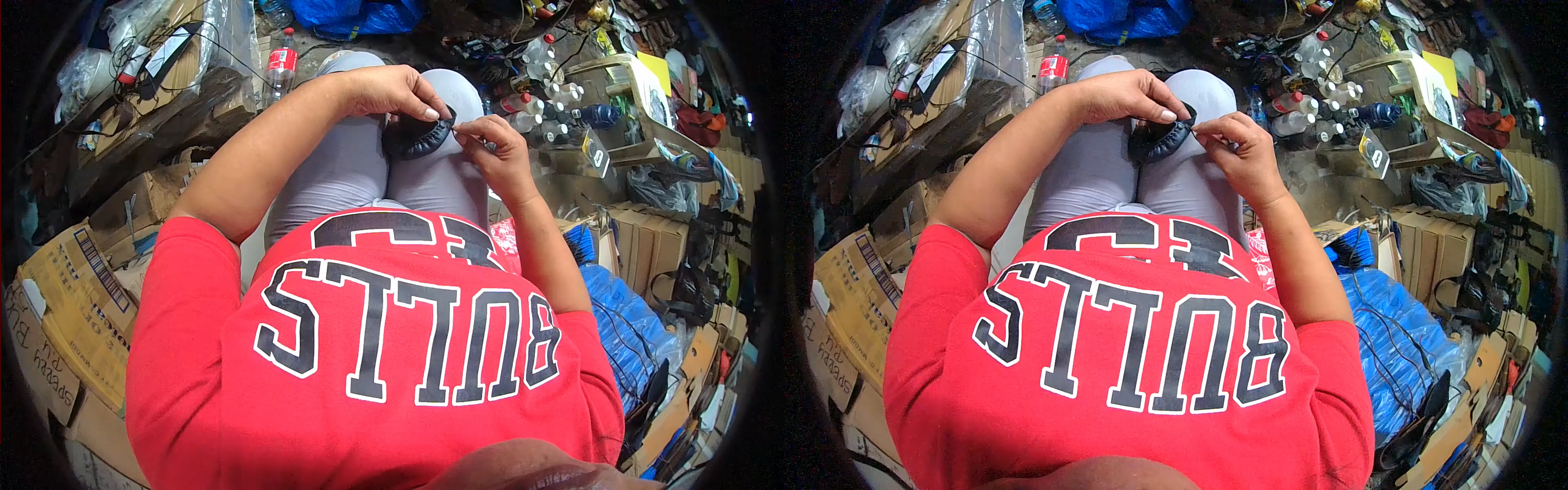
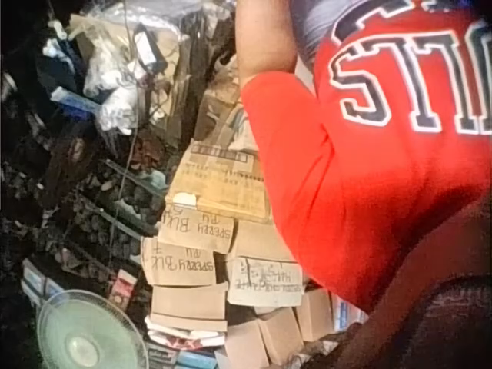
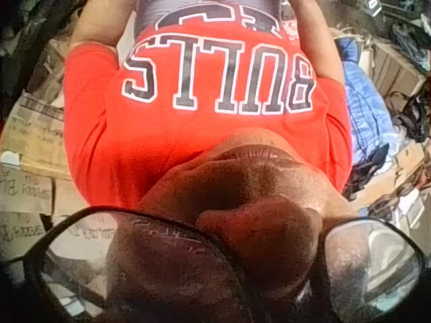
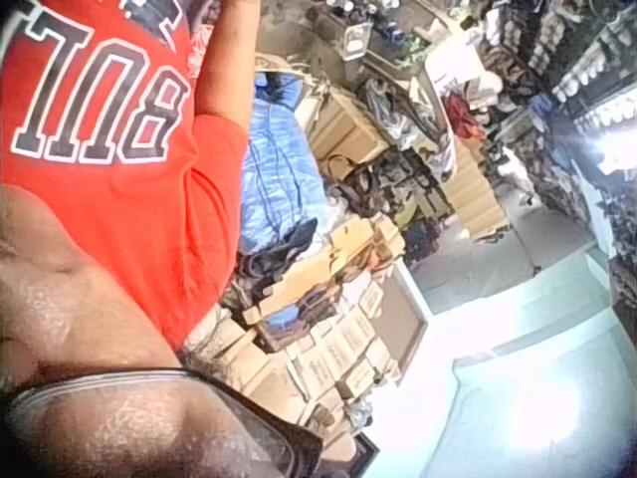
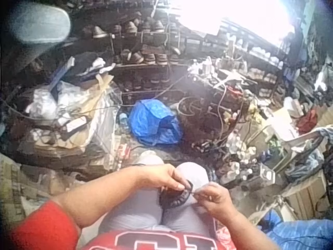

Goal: Hand-stitching a shoe component in a manufacturing setting.

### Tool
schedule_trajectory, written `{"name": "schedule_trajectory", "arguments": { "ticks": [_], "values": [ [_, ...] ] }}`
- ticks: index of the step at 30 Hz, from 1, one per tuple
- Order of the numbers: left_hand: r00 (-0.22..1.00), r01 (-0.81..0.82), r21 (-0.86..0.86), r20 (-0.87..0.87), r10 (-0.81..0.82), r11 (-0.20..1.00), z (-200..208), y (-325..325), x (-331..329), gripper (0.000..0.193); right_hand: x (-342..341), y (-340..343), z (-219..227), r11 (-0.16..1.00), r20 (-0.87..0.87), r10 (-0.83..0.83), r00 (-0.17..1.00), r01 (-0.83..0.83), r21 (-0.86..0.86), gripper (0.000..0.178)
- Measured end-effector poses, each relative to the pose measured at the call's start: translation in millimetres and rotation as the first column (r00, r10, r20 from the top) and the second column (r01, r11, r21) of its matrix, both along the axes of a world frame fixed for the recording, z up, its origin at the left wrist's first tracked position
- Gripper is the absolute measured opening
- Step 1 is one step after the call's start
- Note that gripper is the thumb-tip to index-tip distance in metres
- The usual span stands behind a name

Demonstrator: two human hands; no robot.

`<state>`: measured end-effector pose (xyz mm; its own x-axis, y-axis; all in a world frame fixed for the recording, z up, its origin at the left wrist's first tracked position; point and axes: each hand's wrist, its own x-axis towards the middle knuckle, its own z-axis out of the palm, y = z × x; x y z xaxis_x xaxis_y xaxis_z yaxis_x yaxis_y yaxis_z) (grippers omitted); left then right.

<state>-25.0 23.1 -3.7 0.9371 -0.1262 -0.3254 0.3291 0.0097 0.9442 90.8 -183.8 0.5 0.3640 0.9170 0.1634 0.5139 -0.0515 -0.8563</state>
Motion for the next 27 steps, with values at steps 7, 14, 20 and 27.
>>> {"name": "schedule_trajectory", "arguments": {
  "ticks": [7,14,20,27],
  "values": [
    [0.986,0.164,0.161,0.003,-0.167,0.973,5.6,0.7,3.7,0.032,-4.2,9.9,53.0,0.946,0.527,0.259,0.809,-0.104,-0.306,0.014],
    [0.985,0.143,0.288,0.049,-0.164,0.947,2.8,-5.2,22.5,0.023,12.8,35.8,50.3,0.823,0.238,0.414,0.878,-0.250,-0.509,0.008],
    [0.926,-0.344,0.566,0.338,0.170,0.749,-2.1,-13.1,1.5,0.024,25.1,26.7,18.5,0.859,-0.282,0.091,0.955,-0.218,-0.463,0.015],
    [0.950,-0.304,0.788,0.205,0.237,0.535,21.6,16.6,-84.1,0.025,26.6,4.7,-6.7,0.979,0.124,0.190,0.974,-0.179,-0.095,0.019]
  ]
}}
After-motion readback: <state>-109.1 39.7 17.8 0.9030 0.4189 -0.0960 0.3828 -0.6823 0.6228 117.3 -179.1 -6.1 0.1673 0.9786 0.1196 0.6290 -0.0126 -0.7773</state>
